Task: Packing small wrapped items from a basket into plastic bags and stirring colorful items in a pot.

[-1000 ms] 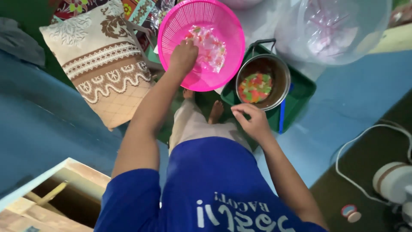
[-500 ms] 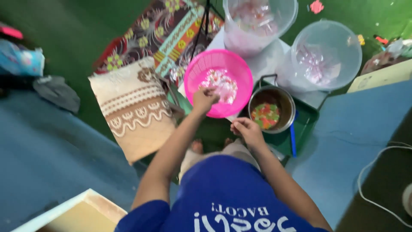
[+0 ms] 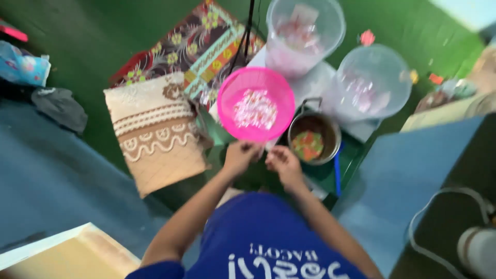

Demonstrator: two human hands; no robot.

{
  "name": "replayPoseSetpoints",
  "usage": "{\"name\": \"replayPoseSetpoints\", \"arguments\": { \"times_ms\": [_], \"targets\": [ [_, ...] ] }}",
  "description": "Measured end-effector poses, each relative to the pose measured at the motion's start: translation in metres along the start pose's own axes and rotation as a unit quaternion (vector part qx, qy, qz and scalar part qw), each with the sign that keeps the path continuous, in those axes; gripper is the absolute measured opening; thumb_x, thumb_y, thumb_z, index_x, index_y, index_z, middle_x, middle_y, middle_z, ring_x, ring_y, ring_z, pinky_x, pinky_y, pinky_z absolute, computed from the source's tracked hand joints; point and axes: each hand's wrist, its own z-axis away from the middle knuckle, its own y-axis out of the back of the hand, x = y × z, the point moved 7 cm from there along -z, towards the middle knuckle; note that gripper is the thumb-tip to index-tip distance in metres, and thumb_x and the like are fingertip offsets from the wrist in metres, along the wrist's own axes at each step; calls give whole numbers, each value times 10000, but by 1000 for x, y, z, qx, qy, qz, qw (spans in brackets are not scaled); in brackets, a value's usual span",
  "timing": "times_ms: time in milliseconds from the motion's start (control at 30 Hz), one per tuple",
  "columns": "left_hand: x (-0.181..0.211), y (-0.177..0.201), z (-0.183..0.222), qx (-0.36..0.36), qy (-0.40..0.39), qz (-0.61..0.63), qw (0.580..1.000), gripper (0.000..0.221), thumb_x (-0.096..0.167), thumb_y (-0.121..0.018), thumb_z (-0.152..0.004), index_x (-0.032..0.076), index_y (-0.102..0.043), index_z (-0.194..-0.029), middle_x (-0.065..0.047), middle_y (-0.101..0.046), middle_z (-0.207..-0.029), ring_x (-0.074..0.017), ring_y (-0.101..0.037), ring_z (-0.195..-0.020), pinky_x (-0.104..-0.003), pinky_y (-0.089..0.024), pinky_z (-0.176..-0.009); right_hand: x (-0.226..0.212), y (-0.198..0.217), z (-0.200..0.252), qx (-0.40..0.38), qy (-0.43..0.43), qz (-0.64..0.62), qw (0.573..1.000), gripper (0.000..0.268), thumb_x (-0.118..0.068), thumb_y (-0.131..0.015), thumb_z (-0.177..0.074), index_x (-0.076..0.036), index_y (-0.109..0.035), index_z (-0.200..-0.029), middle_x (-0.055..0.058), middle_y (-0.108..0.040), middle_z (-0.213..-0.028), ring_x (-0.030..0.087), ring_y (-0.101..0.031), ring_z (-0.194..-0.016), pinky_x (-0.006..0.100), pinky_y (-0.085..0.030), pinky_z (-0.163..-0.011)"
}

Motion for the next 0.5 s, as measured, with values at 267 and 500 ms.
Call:
{"name": "replayPoseSetpoints", "arguments": {
  "times_ms": [267, 500],
  "targets": [
    [-39, -33, 74, -71, 85, 11, 994, 154, 113, -874, -780, 51, -809, -906, -158, -736, -770, -216, -718, -667, -309, -633, -573, -25, 10, 47, -28, -34, 234, 971, 260, -230, -930, -783, -172, -809, -1006, 31, -788, -869, 131, -745, -792, 278, -624, -699],
    [-49, -9, 74, -106, 63, -26, 992, 204, 180, -920, -720, 70, -806, -849, -140, -719, -686, -171, -673, -578, -327, -540, -542, -47, -26, 77, -12, -57, 187, 981, 168, -152, -869, -817, -104, -836, -975, 116, -801, -804, 164, -721, -719, 306, -603, -638]
  ]
}}
